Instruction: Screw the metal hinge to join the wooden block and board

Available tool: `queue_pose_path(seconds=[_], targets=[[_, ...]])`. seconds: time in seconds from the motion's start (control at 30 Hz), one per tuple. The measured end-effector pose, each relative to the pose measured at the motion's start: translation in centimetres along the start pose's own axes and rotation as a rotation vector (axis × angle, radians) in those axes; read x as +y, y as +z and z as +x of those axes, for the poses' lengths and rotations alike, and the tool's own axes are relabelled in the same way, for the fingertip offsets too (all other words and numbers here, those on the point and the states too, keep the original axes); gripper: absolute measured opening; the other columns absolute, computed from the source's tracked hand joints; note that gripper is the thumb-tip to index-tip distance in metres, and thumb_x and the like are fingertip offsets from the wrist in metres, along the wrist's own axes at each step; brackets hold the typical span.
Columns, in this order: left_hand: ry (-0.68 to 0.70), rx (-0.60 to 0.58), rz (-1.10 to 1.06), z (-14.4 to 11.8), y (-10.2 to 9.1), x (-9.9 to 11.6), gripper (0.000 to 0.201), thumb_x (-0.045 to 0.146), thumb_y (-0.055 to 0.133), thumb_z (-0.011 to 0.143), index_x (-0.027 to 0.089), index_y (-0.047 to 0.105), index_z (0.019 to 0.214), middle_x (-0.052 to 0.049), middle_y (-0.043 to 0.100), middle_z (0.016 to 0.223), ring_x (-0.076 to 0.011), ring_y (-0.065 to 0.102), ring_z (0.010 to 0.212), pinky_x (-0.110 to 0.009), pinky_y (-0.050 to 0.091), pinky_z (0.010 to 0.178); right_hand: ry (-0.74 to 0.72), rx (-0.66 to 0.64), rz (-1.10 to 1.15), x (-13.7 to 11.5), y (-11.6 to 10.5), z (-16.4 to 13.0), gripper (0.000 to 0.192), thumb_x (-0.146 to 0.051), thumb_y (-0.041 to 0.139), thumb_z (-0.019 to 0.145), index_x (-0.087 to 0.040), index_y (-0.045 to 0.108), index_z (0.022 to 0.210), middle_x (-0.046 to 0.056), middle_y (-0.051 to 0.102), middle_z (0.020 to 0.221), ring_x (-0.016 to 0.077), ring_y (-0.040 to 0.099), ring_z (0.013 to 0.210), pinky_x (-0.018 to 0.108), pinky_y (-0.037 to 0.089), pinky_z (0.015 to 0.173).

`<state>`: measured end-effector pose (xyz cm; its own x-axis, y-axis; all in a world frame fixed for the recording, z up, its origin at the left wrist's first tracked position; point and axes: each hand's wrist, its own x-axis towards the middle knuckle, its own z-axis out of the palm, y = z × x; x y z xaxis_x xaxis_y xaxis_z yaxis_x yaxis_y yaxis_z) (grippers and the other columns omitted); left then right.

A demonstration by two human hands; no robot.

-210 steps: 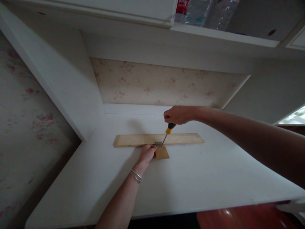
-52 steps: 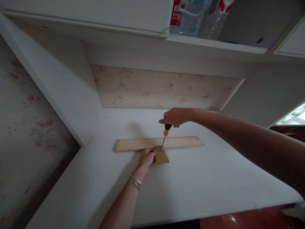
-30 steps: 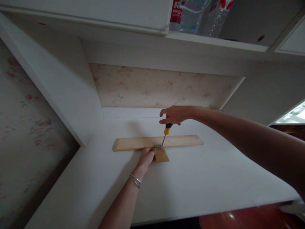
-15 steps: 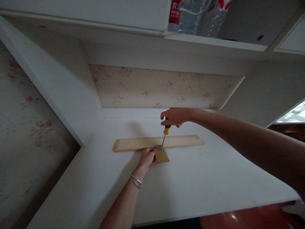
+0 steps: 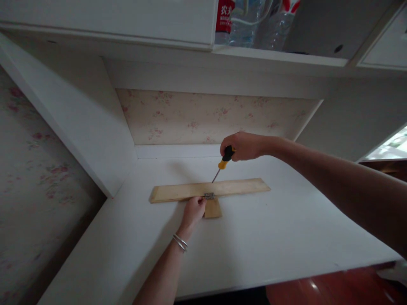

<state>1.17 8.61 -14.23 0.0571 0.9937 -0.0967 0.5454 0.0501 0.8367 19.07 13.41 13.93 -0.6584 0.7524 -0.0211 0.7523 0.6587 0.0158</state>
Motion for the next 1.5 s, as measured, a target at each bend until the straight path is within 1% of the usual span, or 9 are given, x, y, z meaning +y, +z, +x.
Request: queue_pose_path(seconds=[0.1, 0.2, 0.47, 0.67, 0.8, 0.9, 1.07, 1.33, 1.5], targets=[[0.078, 0.114, 0.345, -1.2, -1.0, 0.8, 0.032, 0.039, 0.042, 0.091, 0.018, 0.066, 0.086, -0.008, 0.071, 0.086, -0.0196, 0.065, 0.080, -0.028, 0.042, 0.068, 0.079, 0.073, 0.068, 0.7, 0.9, -2.8, 0.032, -0.015, 0.061, 0.063, -0.021, 0.068, 0.094, 0.000, 0.068, 0.086, 0.0145, 0.059, 0.075, 0.024, 0.040, 0.066], [0.212, 0.124, 0.568, -2.3, -2.0, 1.9, 0.032, 0.035, 0.036, 0.095, 0.020, 0.063, 0.087, -0.007, 0.069, 0.085, -0.0188, 0.064, 0.080, -0.028, 0.042, 0.070, 0.211, 0.131, 0.212, 1.5, 3.1, -6.5, 0.027, -0.028, 0.062, 0.070, -0.021, 0.068, 0.095, 0.001, 0.068, 0.085, 0.0156, 0.059, 0.073, 0.025, 0.041, 0.064], [0.869, -0.207, 0.865, 0.6, -3.6, 5.7, 0.022, 0.019, 0.043, 0.092, 0.023, 0.061, 0.102, -0.003, 0.064, 0.101, -0.0165, 0.060, 0.091, -0.026, 0.044, 0.069, 0.469, 0.260, 0.791, 3.2, 12.7, -16.3, 0.032, -0.044, 0.061, 0.077, -0.022, 0.064, 0.101, 0.002, 0.066, 0.086, 0.0179, 0.057, 0.076, 0.030, 0.043, 0.069], [1.078, -0.342, 1.031, 3.9, -3.5, 7.1, 0.019, 0.016, 0.048, 0.090, 0.025, 0.064, 0.091, -0.001, 0.064, 0.096, -0.0145, 0.059, 0.092, -0.024, 0.040, 0.058, 0.692, 0.364, 1.202, 2.1, 19.4, -21.7, 0.036, -0.043, 0.068, 0.074, -0.020, 0.064, 0.101, 0.003, 0.063, 0.086, 0.0178, 0.056, 0.080, 0.032, 0.045, 0.075], [1.167, -0.355, 1.083, 4.8, -2.8, 7.7, 0.016, 0.012, 0.051, 0.087, 0.021, 0.063, 0.080, -0.001, 0.064, 0.083, -0.0141, 0.060, 0.080, -0.024, 0.036, 0.052, 0.807, 0.615, 1.512, 0.8, 22.5, -23.1, 0.036, -0.038, 0.075, 0.068, -0.020, 0.065, 0.098, 0.004, 0.062, 0.094, 0.0184, 0.057, 0.086, 0.035, 0.048, 0.084], [1.207, -0.374, 1.096, 5.1, -2.6, 8.0, 0.016, 0.011, 0.052, 0.086, 0.019, 0.062, 0.077, -0.002, 0.064, 0.079, -0.0140, 0.060, 0.076, -0.024, 0.037, 0.053, 0.870, 0.735, 1.604, -0.2, 23.9, -22.8, 0.037, -0.037, 0.078, 0.064, -0.019, 0.066, 0.094, 0.003, 0.061, 0.093, 0.0174, 0.057, 0.086, 0.033, 0.050, 0.082], [1.171, -0.388, 1.139, 4.7, -2.8, 8.4, 0.017, 0.011, 0.049, 0.087, 0.020, 0.062, 0.081, -0.003, 0.065, 0.083, -0.0153, 0.061, 0.079, -0.024, 0.039, 0.055, 0.865, 0.773, 1.571, -1.7, 25.3, -21.3, 0.040, -0.037, 0.076, 0.068, -0.020, 0.063, 0.101, 0.002, 0.061, 0.094, 0.0165, 0.058, 0.083, 0.031, 0.050, 0.079], [0.956, -0.351, 1.065, 3.5, -2.2, 8.5, 0.023, 0.017, 0.043, 0.090, 0.018, 0.065, 0.082, -0.010, 0.066, 0.084, -0.0204, 0.065, 0.078, -0.030, 0.047, 0.065, 0.817, 0.753, 1.219, -4.1, 25.0, -19.2, 0.039, -0.045, 0.069, 0.073, -0.021, 0.061, 0.103, 0.002, 0.062, 0.086, 0.0193, 0.057, 0.077, 0.031, 0.046, 0.067], [0.822, -0.298, 1.087, 3.2, -1.1, 7.7, 0.029, 0.021, 0.043, 0.090, 0.015, 0.069, 0.078, -0.014, 0.068, 0.079, -0.0253, 0.066, 0.076, -0.036, 0.049, 0.067, 0.809, 0.726, 1.149, -5.3, 25.1, -18.5, 0.039, -0.048, 0.066, 0.075, -0.021, 0.060, 0.103, 0.004, 0.062, 0.086, 0.0196, 0.056, 0.075, 0.030, 0.044, 0.065]])
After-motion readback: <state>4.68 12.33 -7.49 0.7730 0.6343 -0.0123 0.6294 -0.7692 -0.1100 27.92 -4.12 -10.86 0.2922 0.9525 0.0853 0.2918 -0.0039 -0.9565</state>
